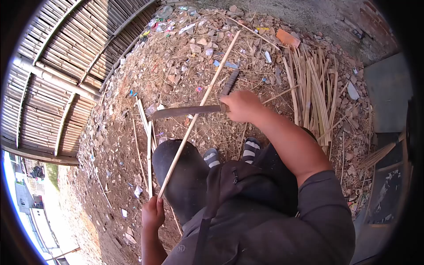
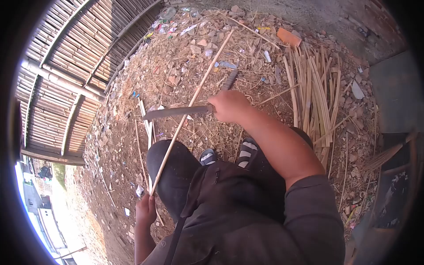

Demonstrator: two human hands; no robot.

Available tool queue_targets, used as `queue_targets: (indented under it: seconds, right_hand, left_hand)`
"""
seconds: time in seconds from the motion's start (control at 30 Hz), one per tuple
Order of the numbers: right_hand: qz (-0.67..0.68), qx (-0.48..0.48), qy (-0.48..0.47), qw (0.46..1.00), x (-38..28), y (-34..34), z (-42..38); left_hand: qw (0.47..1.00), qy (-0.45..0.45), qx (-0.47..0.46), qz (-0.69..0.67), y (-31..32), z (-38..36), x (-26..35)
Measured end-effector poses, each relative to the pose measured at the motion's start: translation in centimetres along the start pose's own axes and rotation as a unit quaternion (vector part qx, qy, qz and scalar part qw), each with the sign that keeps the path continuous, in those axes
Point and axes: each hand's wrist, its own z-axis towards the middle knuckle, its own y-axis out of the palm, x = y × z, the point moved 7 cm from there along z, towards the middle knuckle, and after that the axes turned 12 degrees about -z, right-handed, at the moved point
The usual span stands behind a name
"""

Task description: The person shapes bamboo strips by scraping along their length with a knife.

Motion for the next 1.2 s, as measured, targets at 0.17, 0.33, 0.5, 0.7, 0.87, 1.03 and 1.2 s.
queue_targets:
  seconds: [0.17,0.33,0.5,0.7,0.87,1.03,1.2]
  right_hand:
    - [0.035,-0.016,0.012,0.999,3.4,1.8,0.4]
    - [0.053,0.007,0.098,0.994,5.2,0.7,0.9]
    - [-0.049,0.045,-0.114,0.991,-2.5,-0.5,-0.9]
    - [0.056,0.078,0.065,0.993,6.3,-0.3,0.8]
    - [0.079,0.113,0.050,0.989,3.1,-0.7,0.3]
    - [-0.081,0.176,-0.144,0.971,-2.4,-1.3,-0.8]
    - [0.134,0.140,0.244,0.950,10.4,1.0,1.2]
  left_hand:
    - [0.999,0.018,0.021,0.018,0.9,-0.4,-1.7]
    - [0.999,0.016,0.016,0.023,-0.1,0.4,-0.1]
    - [1.000,0.022,-0.011,0.013,0.4,0.3,-0.3]
    - [0.999,0.031,0.036,-0.015,0.9,-0.2,-0.3]
    - [0.998,0.031,0.016,-0.043,0.8,0.0,-1.1]
    - [0.999,0.037,0.017,-0.036,0.8,0.0,-0.6]
    - [0.999,0.031,0.018,-0.019,0.2,-2.4,-4.0]
